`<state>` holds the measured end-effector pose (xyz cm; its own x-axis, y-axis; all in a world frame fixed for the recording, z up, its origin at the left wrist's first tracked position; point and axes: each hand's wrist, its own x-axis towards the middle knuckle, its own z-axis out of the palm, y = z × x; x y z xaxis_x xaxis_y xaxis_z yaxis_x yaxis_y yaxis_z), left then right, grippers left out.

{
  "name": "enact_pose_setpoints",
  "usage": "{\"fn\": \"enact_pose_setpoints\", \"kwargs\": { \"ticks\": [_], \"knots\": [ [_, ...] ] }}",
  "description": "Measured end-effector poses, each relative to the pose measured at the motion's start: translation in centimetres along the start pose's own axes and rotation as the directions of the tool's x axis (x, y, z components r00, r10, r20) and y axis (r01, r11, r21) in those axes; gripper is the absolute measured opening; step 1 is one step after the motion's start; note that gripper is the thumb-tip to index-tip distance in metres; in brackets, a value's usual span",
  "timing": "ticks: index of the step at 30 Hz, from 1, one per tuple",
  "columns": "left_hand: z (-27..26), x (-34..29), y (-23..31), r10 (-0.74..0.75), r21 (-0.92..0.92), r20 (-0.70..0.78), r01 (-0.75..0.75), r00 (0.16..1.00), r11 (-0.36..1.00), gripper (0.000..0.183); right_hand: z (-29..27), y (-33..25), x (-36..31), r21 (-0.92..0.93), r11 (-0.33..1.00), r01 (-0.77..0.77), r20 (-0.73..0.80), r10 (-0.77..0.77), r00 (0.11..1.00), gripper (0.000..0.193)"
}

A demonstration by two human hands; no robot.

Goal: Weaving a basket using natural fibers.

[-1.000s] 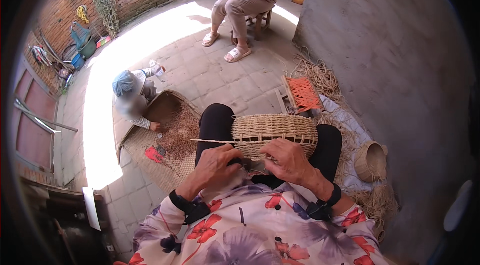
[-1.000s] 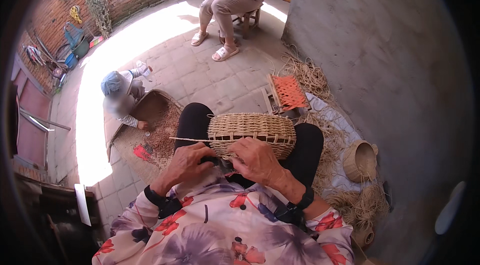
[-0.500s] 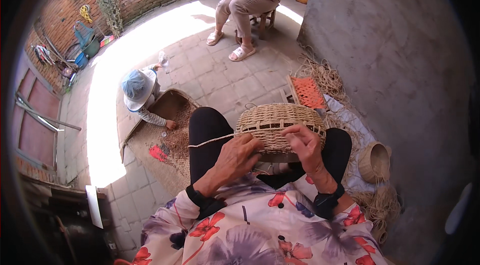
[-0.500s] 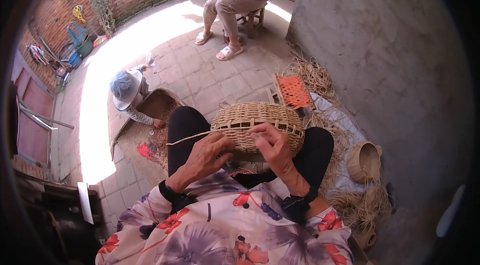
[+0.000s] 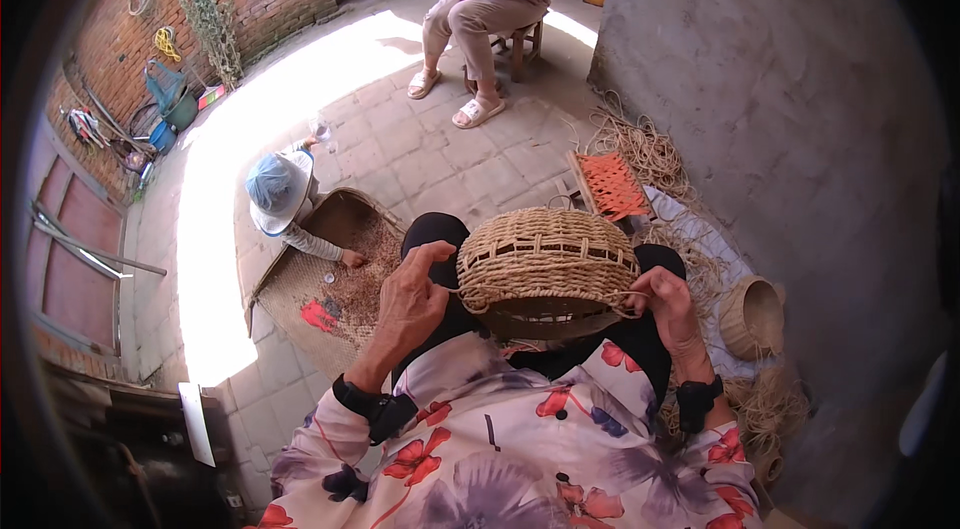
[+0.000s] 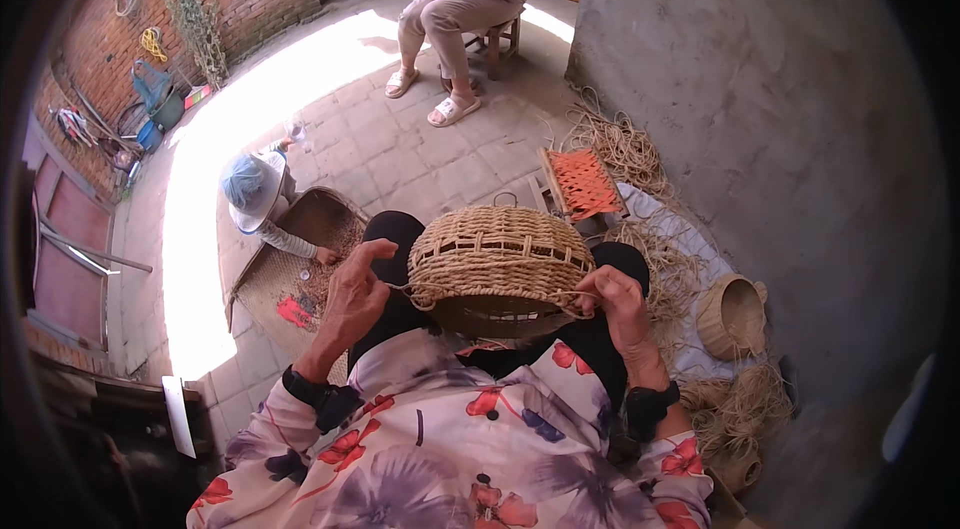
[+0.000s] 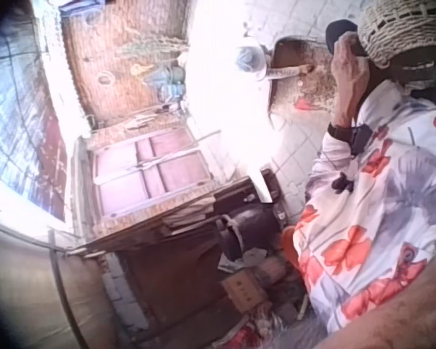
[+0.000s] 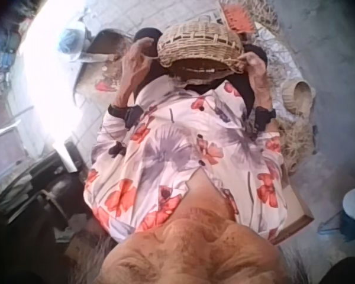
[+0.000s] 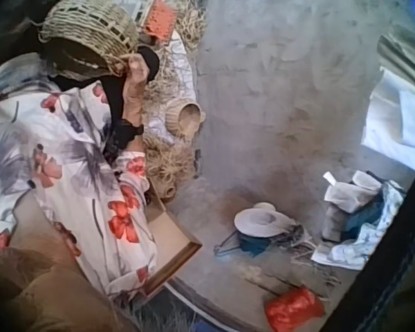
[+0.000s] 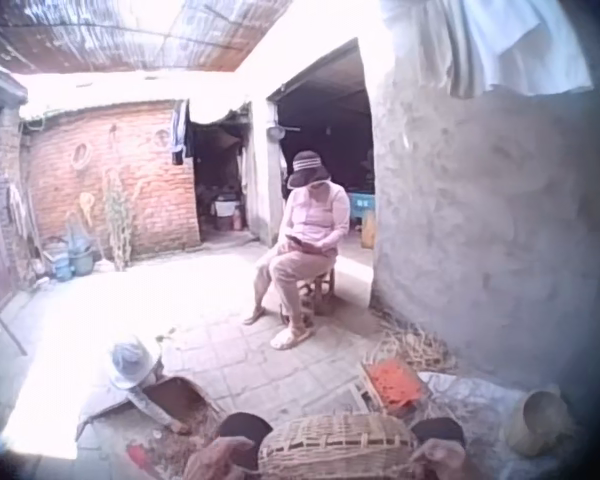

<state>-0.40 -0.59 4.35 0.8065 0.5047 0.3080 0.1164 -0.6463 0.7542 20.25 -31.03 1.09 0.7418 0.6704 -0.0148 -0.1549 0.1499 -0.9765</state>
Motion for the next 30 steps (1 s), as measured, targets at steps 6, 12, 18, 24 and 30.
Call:
{"fn": "enact_pose_setpoints", "kwargs": {
  "ticks": [6,12,18,24,30],
  "knots": [
    [-1.6,-0.1,-5.1,0.006,0.168,0.268,-0.053,0.963,0.984,0.014,1.1,-1.7,0.9,-0.266,0.959,0.096,-0.146,-0.139,0.98,0.016],
    [-3.3,6.1,4.3,0.287,0.15,0.254,-0.331,0.923,0.932,0.016,7.5,-8.0,4.6,-0.652,0.472,0.594,0.189,-0.657,0.729,0.029],
    [0.7,10.3,9.3,0.503,-0.149,0.331,-0.483,0.798,0.863,0.015,9.4,-9.5,5.4,-0.287,0.954,0.093,0.325,0.005,0.946,0.032],
    [-0.2,12.8,6.4,0.219,-0.28,0.545,-0.07,0.809,0.957,0.022,0.2,-7.9,3.6,-0.205,0.977,-0.065,0.277,0.121,0.953,0.024],
    [3.0,12.8,9.7,0.425,-0.106,0.444,-0.425,0.789,0.899,0.016,5.4,-7.9,4.3,-0.198,0.953,0.23,0.064,-0.221,0.973,0.038]
  ]
}}
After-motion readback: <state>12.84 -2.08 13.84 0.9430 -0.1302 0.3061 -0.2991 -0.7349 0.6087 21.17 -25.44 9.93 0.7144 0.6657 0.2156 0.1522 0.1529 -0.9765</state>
